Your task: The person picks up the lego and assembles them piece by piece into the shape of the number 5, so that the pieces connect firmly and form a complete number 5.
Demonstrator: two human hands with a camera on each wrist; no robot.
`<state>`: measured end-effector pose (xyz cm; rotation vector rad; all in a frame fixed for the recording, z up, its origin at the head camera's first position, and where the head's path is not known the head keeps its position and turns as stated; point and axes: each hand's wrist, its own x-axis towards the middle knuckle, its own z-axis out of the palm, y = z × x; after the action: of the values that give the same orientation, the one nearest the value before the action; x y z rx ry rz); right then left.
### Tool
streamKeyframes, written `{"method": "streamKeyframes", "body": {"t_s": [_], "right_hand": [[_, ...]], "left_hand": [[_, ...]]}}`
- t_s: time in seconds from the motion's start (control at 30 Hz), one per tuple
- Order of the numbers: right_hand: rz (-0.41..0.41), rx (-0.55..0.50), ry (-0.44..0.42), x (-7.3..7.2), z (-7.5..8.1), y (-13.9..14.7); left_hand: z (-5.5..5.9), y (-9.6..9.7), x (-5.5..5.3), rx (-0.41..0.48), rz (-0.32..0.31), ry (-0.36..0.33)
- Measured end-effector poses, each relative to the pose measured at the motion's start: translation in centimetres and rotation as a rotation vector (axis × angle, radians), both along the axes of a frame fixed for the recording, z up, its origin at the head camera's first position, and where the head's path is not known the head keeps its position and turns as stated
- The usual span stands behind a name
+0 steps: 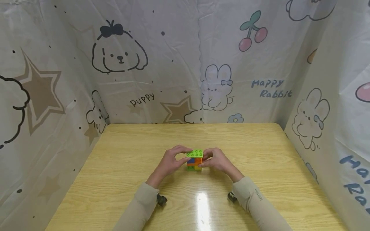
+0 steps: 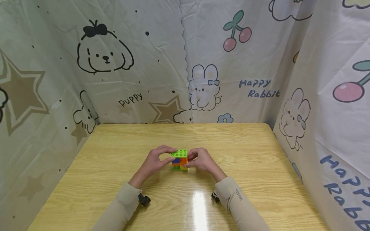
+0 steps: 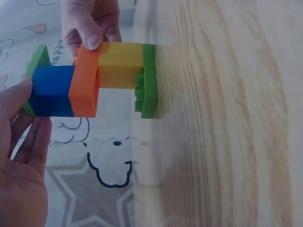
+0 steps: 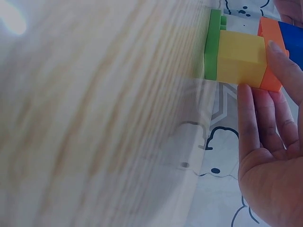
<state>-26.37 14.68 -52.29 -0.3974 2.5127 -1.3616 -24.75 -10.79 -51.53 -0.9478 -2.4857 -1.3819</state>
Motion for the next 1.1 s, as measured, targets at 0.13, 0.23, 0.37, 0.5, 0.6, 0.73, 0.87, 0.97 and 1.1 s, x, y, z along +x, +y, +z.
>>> {"method": "streamKeyframes", "body": {"t_s": [0.13, 0.23, 0.37, 0.5, 0.6, 0.73, 0.87, 0.97, 1.1], "right_hand": [[-0.006, 0.001, -0.008, 0.1, 0.09, -0.03], [-0.009, 0.003, -0.007, 0.15, 0.16, 0.0], [-0.004, 0.007, 0.005, 0.16, 0.24, -0.01], [0.006, 0.006, 0.015, 0.09, 0.23, -0.02], [0.009, 0.004, 0.014, 0.09, 0.2, -0.05], [0.003, 0.005, 0.008, 0.04, 0.12, -0.04], [-0.003, -0.004, 0.0, 0.03, 0.0, -0.01], [-0.001, -0.011, 0.0, -0.03, -0.1, 0.0], [0.004, -0.012, 0.003, -0.06, -0.12, 0.04]], "left_hand": [[-0.04, 0.0, -0.04, 0.003, 0.002, -0.017], [-0.05, 0.05, -0.01, -0.003, 0.008, -0.005], [0.06, 0.09, 0.01, -0.003, 0.007, -0.001], [-0.01, 0.07, -0.1, 0.001, -0.002, 0.001], [-0.14, 0.01, -0.14, 0.007, -0.006, 0.003], [-0.15, -0.04, -0.16, 0.009, -0.002, -0.009], [-0.13, -0.02, -0.12, 0.011, -0.003, -0.01], [-0.13, -0.02, -0.02, 0.015, -0.002, 0.001], [-0.16, -0.02, 0.02, 0.014, 0.001, 0.009]]}}
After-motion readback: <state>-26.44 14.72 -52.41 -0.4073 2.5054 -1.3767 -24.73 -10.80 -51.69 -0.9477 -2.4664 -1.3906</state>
